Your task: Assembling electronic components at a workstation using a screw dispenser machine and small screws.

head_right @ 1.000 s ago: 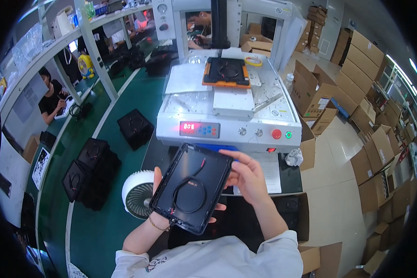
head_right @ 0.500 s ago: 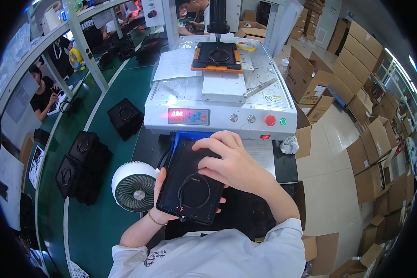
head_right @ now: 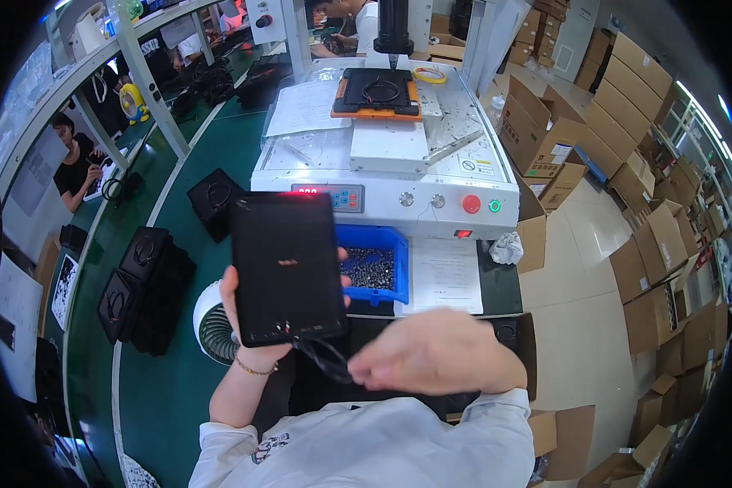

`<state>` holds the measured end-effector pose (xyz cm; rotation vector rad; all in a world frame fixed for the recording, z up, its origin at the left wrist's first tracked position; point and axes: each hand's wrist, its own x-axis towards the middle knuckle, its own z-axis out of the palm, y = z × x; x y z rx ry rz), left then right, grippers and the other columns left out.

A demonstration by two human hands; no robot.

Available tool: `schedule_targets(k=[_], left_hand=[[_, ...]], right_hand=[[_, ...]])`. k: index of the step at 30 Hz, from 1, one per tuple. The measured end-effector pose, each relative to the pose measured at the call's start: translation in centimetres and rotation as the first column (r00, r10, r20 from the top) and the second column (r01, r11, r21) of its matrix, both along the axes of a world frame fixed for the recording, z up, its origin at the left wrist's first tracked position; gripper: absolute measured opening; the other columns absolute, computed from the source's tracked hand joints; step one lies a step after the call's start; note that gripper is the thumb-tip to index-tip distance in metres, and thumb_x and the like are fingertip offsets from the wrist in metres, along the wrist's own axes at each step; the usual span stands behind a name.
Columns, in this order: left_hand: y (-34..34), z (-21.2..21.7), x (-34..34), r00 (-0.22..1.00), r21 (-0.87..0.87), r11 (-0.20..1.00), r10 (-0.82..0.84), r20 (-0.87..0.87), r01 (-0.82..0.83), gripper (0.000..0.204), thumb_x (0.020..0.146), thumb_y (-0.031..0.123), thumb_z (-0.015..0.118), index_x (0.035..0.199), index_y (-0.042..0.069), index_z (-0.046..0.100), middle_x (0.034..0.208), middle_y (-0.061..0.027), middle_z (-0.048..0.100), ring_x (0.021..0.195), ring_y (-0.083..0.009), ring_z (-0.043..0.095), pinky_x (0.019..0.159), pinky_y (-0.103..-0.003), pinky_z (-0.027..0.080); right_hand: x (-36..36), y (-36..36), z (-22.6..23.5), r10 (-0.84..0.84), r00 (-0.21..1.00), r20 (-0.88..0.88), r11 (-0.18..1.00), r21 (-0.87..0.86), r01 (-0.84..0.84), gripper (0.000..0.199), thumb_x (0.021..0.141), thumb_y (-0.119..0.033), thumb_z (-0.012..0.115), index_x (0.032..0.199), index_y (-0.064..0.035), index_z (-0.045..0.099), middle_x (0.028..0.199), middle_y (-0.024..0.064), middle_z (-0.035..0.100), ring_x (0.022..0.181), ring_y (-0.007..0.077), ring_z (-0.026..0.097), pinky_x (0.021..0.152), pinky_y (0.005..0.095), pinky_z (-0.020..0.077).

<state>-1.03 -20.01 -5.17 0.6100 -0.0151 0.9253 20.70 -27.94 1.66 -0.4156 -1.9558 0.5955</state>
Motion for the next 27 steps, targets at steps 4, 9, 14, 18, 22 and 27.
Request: schedule_targets(k=[4,9,14,18,22,27], left_hand=[[0.9,0.8,-1.6,0.971,-0.02,0.972,0.237,0.026,-0.236,0.093,0.087,0.07,0.037,0.15,0.003,0.025,0.14,-0.0259,0.042,0.122,-0.0404,0.051,0.1,-0.055,0.045],[0.9,0.2,-1.5,0.932,0.022,0.934,0.355,0.075,-0.357,0.094,0.086,0.071,0.039,0.152,0.007,0.021,0.144,-0.0247,0.038,0.128,-0.0417,0.045,0.107,-0.058,0.037],[0.1,-0.9,-0.7,0.922,0.043,0.922,0.384,0.05,-0.386,0.095,0.085,0.069,0.043,0.152,0.006,0.019,0.148,-0.0217,0.035,0.132,-0.0396,0.041,0.108,-0.056,0.037],[0.2,-1.4,-1.1,0.92,0.108,0.914,0.392,0.025,-0.392,0.096,0.083,0.065,0.048,0.152,0.005,0.019,0.149,-0.0215,0.033,0.134,-0.0388,0.04,0.108,-0.053,0.039],[0.1,-1.5,-1.9,0.894,0.177,0.886,0.445,-0.062,-0.429,0.096,0.083,0.064,0.048,0.151,0.003,0.02,0.148,-0.0214,0.034,0.134,-0.0379,0.04,0.107,-0.051,0.041],[-0.1,-0.6,-2.3,0.923,0.088,0.922,0.382,-0.05,-0.377,0.098,0.082,0.066,0.045,0.151,0.001,0.021,0.148,-0.0212,0.036,0.133,-0.036,0.042,0.107,-0.049,0.042]], right_hand=[[-0.9,-1.3,-1.8,0.238,0.952,0.194,0.966,0.051,-0.252,0.011,0.086,-0.005,0.064,0.093,0.0041,0.066,0.105,0.0186,0.068,0.085,0.026,0.069,0.069,0.0332,0.0584],[-2.5,-1.0,-3.6,-0.247,0.86,0.447,0.969,0.115,0.219,0.045,0.076,-0.051,0.074,0.083,-0.0075,0.063,0.091,0.0062,0.067,0.075,0.0209,0.067,0.061,0.0273,0.0532],[-6.0,-0.1,-7.0,-0.329,0.927,0.18,0.923,-0.148,0.356,0.033,0.075,-0.014,0.082,0.099,-0.0017,0.063,0.094,0.0089,0.066,0.072,0.017,0.069,0.061,0.0235,0.0547],[-7.4,-0.3,-8.8,-0.264,0.959,-0.099,0.744,-0.653,0.138,0.025,0.083,0.0,0.073,0.105,0.003,0.062,0.095,0.0086,0.066,0.075,0.011,0.07,0.067,0.024,0.0576],[-7.6,-0.3,-8.6,-0.243,0.969,-0.038,0.747,-0.645,0.162,0.02,0.085,0.003,0.07,0.104,0.004,0.064,0.089,0.0077,0.066,0.07,0.009,0.066,0.061,0.021,0.0538],[-7.4,0.0,-8.8,-0.051,0.999,-0.003,0.646,-0.763,0.031,0.009,0.093,0.0,0.059,0.1,0.0058,0.062,0.085,0.0072,0.064,0.069,0.0062,0.06,0.058,0.0185,0.0457]])
